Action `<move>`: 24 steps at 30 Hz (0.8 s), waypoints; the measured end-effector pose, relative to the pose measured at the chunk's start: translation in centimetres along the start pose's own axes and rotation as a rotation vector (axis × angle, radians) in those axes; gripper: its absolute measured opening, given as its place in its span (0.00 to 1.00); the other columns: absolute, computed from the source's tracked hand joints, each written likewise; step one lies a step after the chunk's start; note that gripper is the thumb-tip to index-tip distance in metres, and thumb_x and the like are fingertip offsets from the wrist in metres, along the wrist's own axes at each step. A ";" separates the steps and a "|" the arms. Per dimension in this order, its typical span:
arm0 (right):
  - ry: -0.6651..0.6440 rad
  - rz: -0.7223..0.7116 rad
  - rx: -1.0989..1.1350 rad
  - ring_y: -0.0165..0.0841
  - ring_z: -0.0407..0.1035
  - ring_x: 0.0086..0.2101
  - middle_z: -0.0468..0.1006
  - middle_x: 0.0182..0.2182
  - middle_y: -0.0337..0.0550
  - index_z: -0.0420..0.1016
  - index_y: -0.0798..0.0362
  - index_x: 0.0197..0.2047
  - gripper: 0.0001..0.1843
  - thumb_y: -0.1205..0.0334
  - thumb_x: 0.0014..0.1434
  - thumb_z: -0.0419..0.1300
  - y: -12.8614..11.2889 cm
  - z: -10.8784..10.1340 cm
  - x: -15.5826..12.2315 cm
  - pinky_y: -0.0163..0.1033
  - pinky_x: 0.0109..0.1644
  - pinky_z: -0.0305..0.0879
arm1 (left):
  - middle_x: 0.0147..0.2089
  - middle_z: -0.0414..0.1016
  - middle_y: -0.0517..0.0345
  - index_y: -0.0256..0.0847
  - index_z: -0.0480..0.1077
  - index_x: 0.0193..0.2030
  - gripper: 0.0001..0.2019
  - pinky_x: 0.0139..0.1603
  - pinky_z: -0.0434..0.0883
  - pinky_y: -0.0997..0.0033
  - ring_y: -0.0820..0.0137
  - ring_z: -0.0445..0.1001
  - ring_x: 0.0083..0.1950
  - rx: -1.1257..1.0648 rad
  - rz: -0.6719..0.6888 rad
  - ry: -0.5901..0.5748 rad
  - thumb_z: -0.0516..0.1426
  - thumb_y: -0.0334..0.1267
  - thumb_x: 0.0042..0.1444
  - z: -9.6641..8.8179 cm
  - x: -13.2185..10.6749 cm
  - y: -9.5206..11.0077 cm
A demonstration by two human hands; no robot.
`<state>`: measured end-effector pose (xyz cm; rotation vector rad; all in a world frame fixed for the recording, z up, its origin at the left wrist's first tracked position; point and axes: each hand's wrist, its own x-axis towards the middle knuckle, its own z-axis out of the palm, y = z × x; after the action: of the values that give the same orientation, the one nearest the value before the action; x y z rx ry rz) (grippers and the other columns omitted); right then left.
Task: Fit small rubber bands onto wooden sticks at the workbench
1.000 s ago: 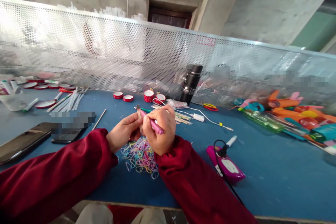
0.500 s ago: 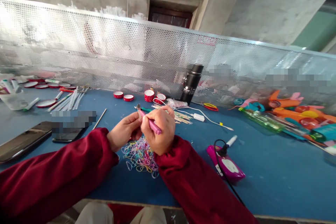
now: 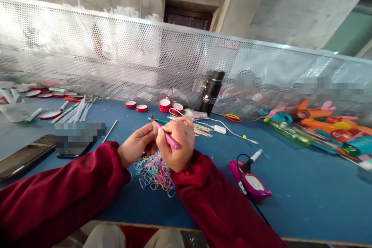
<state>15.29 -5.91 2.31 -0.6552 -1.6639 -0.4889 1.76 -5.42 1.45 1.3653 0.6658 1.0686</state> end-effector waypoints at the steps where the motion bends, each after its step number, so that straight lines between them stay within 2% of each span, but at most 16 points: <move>1: 0.006 -0.001 0.004 0.30 0.69 0.28 0.73 0.26 0.34 0.66 0.50 0.32 0.07 0.71 0.53 0.58 0.0 0.0 0.0 0.49 0.50 0.62 | 0.20 0.65 0.66 0.39 0.62 0.34 0.13 0.18 0.54 0.79 0.80 0.62 0.17 -0.005 0.007 -0.002 0.51 0.48 0.60 0.0 0.0 0.0; 7: -0.004 -0.018 0.020 0.30 0.70 0.28 0.74 0.26 0.34 0.66 0.50 0.32 0.07 0.71 0.53 0.59 0.0 0.1 -0.1 0.49 0.51 0.62 | 0.20 0.64 0.66 0.39 0.61 0.33 0.14 0.19 0.55 0.79 0.80 0.61 0.17 0.017 -0.002 0.010 0.52 0.50 0.59 0.0 0.0 -0.1; 14: -0.022 -0.012 0.024 0.31 0.71 0.29 0.74 0.27 0.35 0.66 0.50 0.33 0.07 0.71 0.53 0.59 0.2 0.1 -0.1 0.49 0.51 0.62 | 0.19 0.64 0.66 0.39 0.60 0.33 0.12 0.18 0.53 0.79 0.80 0.60 0.16 0.029 -0.005 0.008 0.50 0.46 0.61 0.1 -0.1 0.2; 24: -0.021 -0.014 0.017 0.31 0.70 0.29 0.74 0.27 0.35 0.66 0.50 0.33 0.06 0.71 0.54 0.58 0.2 0.1 -0.1 0.49 0.51 0.62 | 0.19 0.64 0.66 0.39 0.60 0.33 0.14 0.18 0.53 0.78 0.80 0.60 0.16 0.039 -0.004 0.001 0.51 0.48 0.60 0.2 -0.2 0.3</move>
<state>15.35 -5.70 2.21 -0.6389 -1.6912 -0.4790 1.78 -5.69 1.73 1.3968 0.6931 1.0578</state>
